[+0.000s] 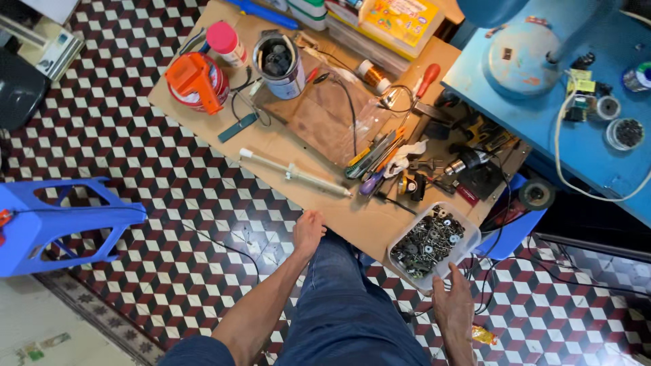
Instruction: The person organizes a cluttered workbench by moving tools and components, including pliers, a multimeter, and a soldering iron, into a more orderly arrangement. They then pick up an angle grinder and walk outside to a concrete area where dried plant material is laid out.
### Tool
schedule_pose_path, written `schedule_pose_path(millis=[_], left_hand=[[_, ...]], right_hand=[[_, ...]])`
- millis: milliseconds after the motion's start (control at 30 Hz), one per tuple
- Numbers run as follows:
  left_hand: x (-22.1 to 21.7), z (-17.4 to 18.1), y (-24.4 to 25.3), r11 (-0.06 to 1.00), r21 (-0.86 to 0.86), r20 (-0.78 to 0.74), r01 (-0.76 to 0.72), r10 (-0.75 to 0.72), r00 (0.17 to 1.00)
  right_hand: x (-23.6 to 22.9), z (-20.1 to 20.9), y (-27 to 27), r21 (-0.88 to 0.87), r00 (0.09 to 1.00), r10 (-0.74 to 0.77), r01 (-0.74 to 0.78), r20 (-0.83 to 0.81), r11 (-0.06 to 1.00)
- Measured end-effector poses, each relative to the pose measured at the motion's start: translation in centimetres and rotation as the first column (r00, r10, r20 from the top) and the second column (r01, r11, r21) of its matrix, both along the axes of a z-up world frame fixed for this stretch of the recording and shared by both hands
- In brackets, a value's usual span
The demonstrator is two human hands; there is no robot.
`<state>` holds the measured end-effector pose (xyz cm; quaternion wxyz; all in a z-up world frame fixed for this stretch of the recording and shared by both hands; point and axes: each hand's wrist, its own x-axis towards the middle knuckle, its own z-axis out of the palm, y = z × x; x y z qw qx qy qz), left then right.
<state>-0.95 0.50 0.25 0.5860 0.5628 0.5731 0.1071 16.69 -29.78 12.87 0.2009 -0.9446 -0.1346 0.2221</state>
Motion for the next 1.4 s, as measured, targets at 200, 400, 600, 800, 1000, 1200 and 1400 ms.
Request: schedule_pose_path(millis=[200, 400, 600, 800, 1000, 1200, 1400], left_hand=[[1.9, 1.4, 2.7, 0.884, 0.406, -0.12, 0.231, -0.199, 0.973], [5.4, 1.2, 5.3, 0.854, 0.272, -0.206, 0.444, -0.399, 0.894], [5.9, 1.4, 7.3, 0.891, 0.279, -0.255, 0.359, -0.291, 0.922], [5.0, 3.1, 10.5, 0.865, 0.256, -0.308, 0.432, -0.351, 0.884], [5.0, 1.9, 13.7, 0.834, 0.345, -0.279, 0.43, -0.346, 0.896], [3.0, 1.7, 10.8, 0.745, 0.497, -0.27, 0.445, -0.354, 0.895], [1.3, 5.2, -0.6, 0.693, 0.255, -0.088, 0.675, -0.678, 0.73]], right_hand=[[0.0, 0.5, 2.2, 0.075, 0.998, 0.059, -0.061, 0.035, 0.995], [-0.3, -0.3, 0.4, 0.052, 0.996, 0.048, -0.052, 0.076, 0.997], [-0.3, -4.5, -4.0, -0.042, 0.989, -0.131, 0.128, -0.069, 0.991], [0.6, -10.5, -6.6, 0.02, 0.98, -0.179, 0.182, -0.08, 0.983], [1.2, -11.3, -4.7, 0.198, 0.783, -0.419, 0.55, -0.46, 0.811], [1.8, -10.2, -2.6, 0.172, 0.675, -0.445, 0.642, -0.589, 0.747], [1.8, -6.3, -1.3, 0.365, 0.909, -0.36, 0.414, -0.21, 0.834]])
